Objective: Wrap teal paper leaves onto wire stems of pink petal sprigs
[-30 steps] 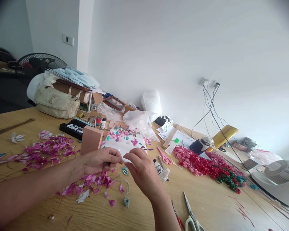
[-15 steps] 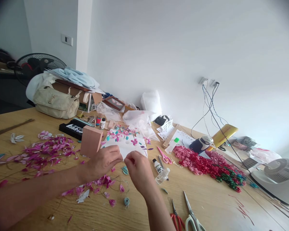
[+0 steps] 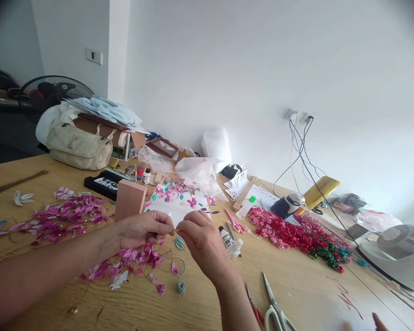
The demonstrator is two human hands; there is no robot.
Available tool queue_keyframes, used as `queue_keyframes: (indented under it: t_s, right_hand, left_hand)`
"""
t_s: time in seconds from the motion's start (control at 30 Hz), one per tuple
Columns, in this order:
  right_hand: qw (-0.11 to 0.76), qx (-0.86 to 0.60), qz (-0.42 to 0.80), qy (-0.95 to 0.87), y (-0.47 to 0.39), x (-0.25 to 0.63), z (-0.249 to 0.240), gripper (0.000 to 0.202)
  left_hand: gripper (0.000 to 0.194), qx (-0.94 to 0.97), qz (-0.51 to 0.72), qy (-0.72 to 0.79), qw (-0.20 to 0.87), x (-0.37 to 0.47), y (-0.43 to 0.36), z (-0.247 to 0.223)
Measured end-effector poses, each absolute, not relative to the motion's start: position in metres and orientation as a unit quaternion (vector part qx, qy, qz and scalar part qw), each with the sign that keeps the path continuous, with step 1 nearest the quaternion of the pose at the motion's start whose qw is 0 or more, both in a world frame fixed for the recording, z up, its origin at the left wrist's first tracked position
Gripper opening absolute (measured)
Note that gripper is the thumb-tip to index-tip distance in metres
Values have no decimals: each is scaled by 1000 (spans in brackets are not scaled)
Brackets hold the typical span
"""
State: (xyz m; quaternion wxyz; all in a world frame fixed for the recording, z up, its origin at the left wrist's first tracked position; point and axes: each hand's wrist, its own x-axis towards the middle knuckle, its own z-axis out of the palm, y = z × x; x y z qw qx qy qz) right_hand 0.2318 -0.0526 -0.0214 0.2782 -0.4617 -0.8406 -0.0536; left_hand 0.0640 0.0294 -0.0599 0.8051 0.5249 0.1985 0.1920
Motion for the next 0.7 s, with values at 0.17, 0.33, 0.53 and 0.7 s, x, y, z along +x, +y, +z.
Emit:
queue_keyframes:
  t_s: [0.17,0.33,0.53,0.7]
  right_hand:
    - [270,-463,-53,-842,-55,232,-20,19]
    - [236,-504,-64,-828,-52,226,-23,16]
    - [243,-612,-9,-752,-48,218,-28,17]
    - [277,-578,22,-767,-56,228,-20,6]
  left_hand:
    - [17,543,186,202,794,65,30,-60]
    - [14,688,256,223,641,67,23,-57]
    - [24,867,371,196,269,71,12,-57]
    - [13,698,299,257,598,71,18,-56]
